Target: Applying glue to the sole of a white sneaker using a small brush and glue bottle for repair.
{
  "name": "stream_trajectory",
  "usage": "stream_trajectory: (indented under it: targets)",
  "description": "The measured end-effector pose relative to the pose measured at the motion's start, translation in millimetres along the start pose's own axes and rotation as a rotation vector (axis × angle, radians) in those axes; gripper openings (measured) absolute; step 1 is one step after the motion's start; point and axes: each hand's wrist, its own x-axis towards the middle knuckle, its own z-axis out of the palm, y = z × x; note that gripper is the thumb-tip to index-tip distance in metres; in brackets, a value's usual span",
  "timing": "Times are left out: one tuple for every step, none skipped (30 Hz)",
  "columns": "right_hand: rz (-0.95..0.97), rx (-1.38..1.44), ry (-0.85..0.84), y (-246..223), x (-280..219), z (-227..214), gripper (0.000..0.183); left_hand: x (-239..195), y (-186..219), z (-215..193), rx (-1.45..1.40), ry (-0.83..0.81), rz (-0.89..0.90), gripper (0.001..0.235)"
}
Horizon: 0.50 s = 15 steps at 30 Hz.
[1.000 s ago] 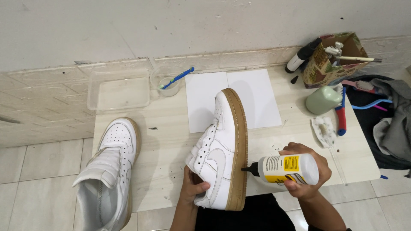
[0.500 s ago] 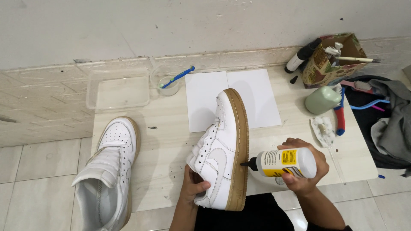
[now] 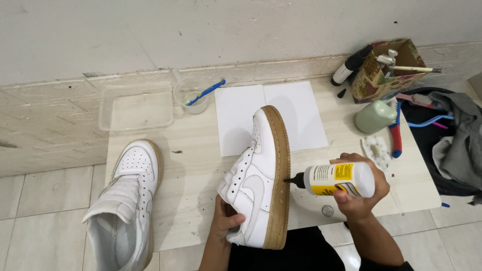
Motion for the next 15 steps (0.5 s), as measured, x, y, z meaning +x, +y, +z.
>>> stream_trajectory:
  targets:
    - [0.017, -0.018, 0.017, -0.6, 1.5, 0.7, 0.065, 0.8, 1.0, 1.3, 0.000, -0.007, 0.000, 0.079]
    - [0.033, -0.036, 0.033, -1.1, 3.1, 1.4, 0.066, 1.7, 2.1, 2.6, 0.000, -0.013, 0.000, 0.078]
    - [0.033, -0.037, 0.034, 0.0, 4.1, 1.8, 0.066, 1.8, 3.1, 3.8, 0.000, -0.015, -0.001, 0.078]
    - [0.034, -0.047, 0.046, 1.1, 5.1, 2.1, 0.066, 1.9, 4.1, 5.0, 0.000, -0.022, -0.001, 0.078]
    - [0.035, -0.057, 0.057, 2.3, 6.1, 2.4, 0.066, 2.2, 5.0, 6.1, -0.001, -0.030, -0.001, 0.078]
    - [0.034, -0.058, 0.059, 3.7, 7.1, 2.4, 0.066, -2.8, -7.3, -9.9, -0.001, -0.032, -0.002, 0.078]
    - [0.027, -0.048, 0.060, 5.1, 8.1, 2.3, 0.066, -7.8, -19.6, -25.9, 0.021, 0.012, -0.012, 0.082]
    - [0.020, -0.038, 0.061, 6.6, 9.0, 2.2, 0.066, -12.8, -32.0, -42.0, 0.044, 0.055, -0.022, 0.087]
    - [0.020, -0.040, 0.063, 7.6, 9.9, 3.0, 0.066, -9.7, -25.5, -34.1, 0.043, 0.053, -0.024, 0.087]
    - [0.035, -0.017, 0.070, 8.6, 10.8, 3.7, 0.066, -6.7, -18.9, -26.2, 0.031, 0.010, -0.013, 0.084]
    - [0.050, 0.006, 0.078, 9.6, 11.8, 4.5, 0.066, -3.5, -12.2, -18.3, 0.020, -0.033, -0.002, 0.081]
    - [0.050, 0.004, 0.080, 11.1, 11.2, 4.7, 0.066, -4.6, -14.0, -20.4, 0.020, -0.035, -0.004, 0.081]
    - [0.075, -0.014, 0.091, 12.7, 10.7, 4.9, 0.067, -5.5, -15.7, -22.5, 0.017, -0.009, -0.015, 0.080]
    - [0.099, -0.032, 0.103, 14.3, 10.2, 5.2, 0.069, -6.5, -17.3, -24.6, 0.014, 0.017, -0.026, 0.079]
    - [0.099, -0.033, 0.104, 24.7, 5.5, 1.7, 0.069, -8.6, -20.8, -28.4, 0.015, 0.016, -0.027, 0.079]
